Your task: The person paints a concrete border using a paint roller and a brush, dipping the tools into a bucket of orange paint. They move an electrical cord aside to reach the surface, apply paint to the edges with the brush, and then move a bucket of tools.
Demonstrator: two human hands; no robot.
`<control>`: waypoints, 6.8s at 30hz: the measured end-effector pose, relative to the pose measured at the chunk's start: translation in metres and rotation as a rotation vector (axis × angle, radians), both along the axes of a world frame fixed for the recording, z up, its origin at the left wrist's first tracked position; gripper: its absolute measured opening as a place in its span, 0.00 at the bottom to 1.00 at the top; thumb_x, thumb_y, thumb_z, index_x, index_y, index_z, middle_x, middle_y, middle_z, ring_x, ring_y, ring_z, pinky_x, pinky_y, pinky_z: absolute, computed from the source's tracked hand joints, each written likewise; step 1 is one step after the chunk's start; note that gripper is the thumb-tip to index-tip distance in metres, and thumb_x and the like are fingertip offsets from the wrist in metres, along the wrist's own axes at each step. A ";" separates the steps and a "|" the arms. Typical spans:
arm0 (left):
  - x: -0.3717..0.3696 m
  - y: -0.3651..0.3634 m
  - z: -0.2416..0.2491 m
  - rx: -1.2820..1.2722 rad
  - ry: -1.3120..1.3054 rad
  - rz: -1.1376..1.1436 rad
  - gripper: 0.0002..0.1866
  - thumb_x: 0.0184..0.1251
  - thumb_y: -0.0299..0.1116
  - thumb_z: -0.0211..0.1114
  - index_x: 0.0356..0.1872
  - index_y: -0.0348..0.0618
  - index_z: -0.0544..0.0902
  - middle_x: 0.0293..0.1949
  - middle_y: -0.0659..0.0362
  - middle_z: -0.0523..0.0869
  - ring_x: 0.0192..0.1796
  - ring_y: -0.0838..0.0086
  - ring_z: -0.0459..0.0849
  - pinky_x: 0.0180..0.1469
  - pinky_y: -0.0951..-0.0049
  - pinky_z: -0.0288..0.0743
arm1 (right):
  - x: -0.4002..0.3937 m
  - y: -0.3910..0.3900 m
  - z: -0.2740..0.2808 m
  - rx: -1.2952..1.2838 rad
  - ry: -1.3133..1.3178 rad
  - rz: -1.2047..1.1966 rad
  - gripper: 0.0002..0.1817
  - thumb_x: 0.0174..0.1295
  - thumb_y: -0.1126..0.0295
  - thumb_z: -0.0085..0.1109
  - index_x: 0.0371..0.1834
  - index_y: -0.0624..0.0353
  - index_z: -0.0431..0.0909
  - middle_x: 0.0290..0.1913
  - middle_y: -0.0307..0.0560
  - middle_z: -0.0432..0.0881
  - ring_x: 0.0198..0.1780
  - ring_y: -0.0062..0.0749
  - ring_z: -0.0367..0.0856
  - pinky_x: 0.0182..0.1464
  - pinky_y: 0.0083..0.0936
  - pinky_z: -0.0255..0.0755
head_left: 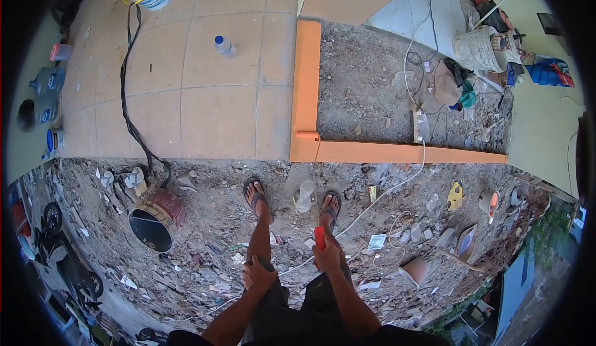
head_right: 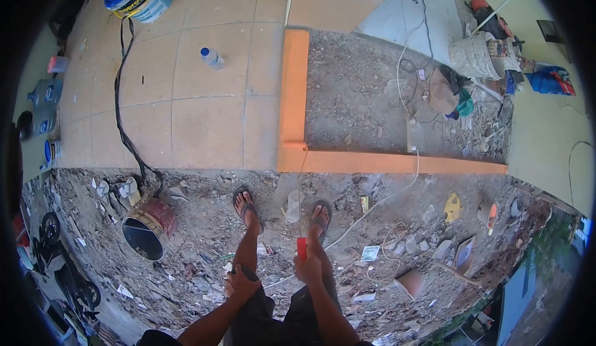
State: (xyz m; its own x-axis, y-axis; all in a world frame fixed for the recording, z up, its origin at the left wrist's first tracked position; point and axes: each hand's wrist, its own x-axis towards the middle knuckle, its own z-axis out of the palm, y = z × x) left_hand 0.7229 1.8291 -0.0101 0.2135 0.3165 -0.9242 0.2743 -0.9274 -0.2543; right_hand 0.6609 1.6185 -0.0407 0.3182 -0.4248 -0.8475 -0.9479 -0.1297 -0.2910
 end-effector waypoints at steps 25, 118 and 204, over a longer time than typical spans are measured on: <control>0.004 0.019 -0.004 -0.047 0.012 0.017 0.53 0.49 0.51 0.79 0.75 0.50 0.60 0.64 0.41 0.70 0.66 0.43 0.73 0.67 0.48 0.70 | 0.321 -0.117 -0.144 0.002 -0.445 -0.088 0.16 0.59 0.68 0.54 0.46 0.66 0.79 0.22 0.49 0.81 0.18 0.39 0.84 0.22 0.34 0.75; -0.010 0.010 -0.012 0.020 -0.010 -0.050 0.54 0.47 0.51 0.80 0.77 0.55 0.60 0.64 0.44 0.70 0.65 0.47 0.75 0.65 0.50 0.72 | 0.154 -0.088 -0.093 -0.074 -0.241 0.045 0.20 0.61 0.68 0.53 0.57 0.62 0.75 0.25 0.56 0.83 0.19 0.40 0.84 0.24 0.38 0.78; 0.008 0.088 0.021 -0.523 -0.332 -0.003 0.52 0.50 0.55 0.79 0.73 0.40 0.65 0.62 0.38 0.78 0.63 0.50 0.80 0.65 0.57 0.72 | -0.107 0.165 0.006 0.003 -0.259 -0.524 0.27 0.62 0.66 0.57 0.64 0.65 0.68 0.27 0.57 0.84 0.20 0.40 0.85 0.24 0.39 0.79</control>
State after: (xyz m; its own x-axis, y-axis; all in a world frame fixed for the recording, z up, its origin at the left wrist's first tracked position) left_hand 0.7313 1.9172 0.0111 0.5161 -0.1614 -0.8412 0.2577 -0.9073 0.3322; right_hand 0.5536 1.7837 -0.0347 0.2634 -0.5792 -0.7714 -0.7833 0.3384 -0.5215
